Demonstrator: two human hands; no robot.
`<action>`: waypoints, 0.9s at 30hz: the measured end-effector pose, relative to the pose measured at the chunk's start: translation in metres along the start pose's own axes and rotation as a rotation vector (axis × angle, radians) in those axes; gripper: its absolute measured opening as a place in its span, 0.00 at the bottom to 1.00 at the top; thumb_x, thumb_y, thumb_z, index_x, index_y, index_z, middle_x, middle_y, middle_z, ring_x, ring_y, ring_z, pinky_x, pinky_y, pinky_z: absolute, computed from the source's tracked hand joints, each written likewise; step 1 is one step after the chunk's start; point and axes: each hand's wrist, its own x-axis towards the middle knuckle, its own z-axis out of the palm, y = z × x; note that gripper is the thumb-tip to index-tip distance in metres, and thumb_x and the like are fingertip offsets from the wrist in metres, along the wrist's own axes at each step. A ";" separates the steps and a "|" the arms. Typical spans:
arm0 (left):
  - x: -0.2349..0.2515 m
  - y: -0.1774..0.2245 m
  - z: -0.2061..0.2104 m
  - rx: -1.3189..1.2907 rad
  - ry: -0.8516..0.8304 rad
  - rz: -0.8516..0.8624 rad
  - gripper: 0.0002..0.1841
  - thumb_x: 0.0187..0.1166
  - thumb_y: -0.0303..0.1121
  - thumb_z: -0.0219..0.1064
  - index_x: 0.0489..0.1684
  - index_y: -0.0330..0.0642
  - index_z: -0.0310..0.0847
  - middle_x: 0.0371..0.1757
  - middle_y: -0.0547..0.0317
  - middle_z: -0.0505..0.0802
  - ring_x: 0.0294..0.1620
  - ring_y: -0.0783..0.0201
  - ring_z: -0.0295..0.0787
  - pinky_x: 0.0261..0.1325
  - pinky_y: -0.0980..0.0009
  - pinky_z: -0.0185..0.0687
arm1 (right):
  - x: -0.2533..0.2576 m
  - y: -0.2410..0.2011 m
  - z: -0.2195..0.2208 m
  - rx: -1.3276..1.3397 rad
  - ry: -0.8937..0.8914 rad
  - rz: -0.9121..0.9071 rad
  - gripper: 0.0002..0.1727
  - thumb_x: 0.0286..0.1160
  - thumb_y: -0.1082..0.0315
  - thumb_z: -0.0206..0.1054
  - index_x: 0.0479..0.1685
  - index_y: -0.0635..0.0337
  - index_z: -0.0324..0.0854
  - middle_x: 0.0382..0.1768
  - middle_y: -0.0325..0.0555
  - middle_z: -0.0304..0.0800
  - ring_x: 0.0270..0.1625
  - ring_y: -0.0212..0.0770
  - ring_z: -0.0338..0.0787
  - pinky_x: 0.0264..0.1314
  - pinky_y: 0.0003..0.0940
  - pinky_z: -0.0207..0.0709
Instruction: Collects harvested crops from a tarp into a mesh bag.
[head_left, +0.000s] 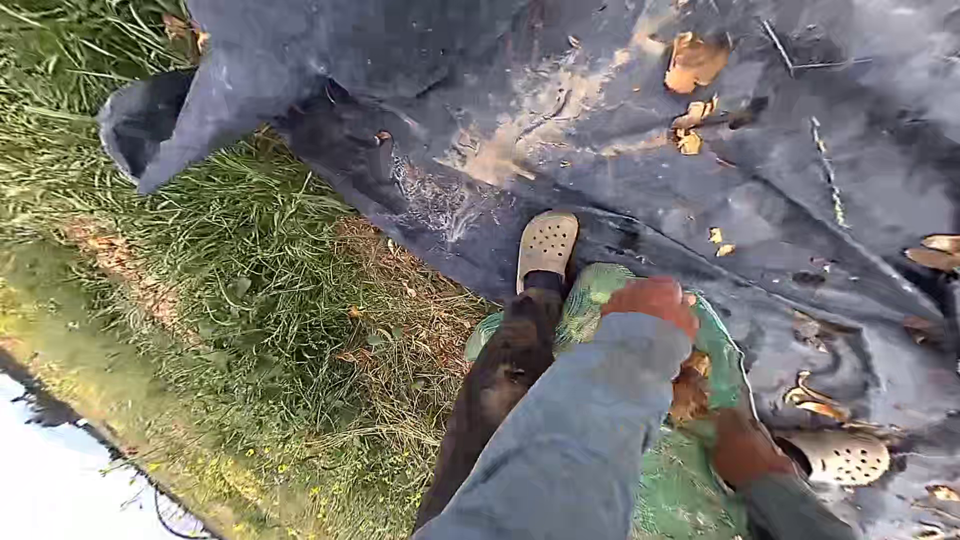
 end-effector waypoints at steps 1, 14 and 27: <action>0.001 -0.002 -0.013 -0.009 -0.046 0.017 0.21 0.94 0.41 0.54 0.61 0.31 0.86 0.62 0.35 0.91 0.67 0.39 0.88 0.68 0.36 0.80 | -0.022 -0.019 -0.004 0.006 -0.069 -0.036 0.28 0.71 0.72 0.73 0.75 0.57 0.82 0.78 0.70 0.76 0.83 0.76 0.70 0.76 0.77 0.68; -0.053 -0.097 -0.024 0.144 -0.141 -0.098 0.27 0.83 0.36 0.69 0.82 0.47 0.74 0.82 0.36 0.77 0.78 0.34 0.77 0.74 0.33 0.75 | -0.134 -0.101 -0.015 0.402 0.298 -0.340 0.22 0.63 0.81 0.62 0.59 0.68 0.88 0.68 0.71 0.84 0.73 0.71 0.83 0.75 0.66 0.75; -0.107 -0.120 -0.028 1.164 -0.326 -0.329 0.30 0.86 0.30 0.62 0.88 0.31 0.62 0.83 0.27 0.75 0.83 0.30 0.71 0.81 0.34 0.67 | -0.187 -0.173 0.072 1.069 0.661 0.109 0.06 0.63 0.80 0.67 0.29 0.71 0.90 0.39 0.59 0.95 0.48 0.55 0.94 0.59 0.56 0.83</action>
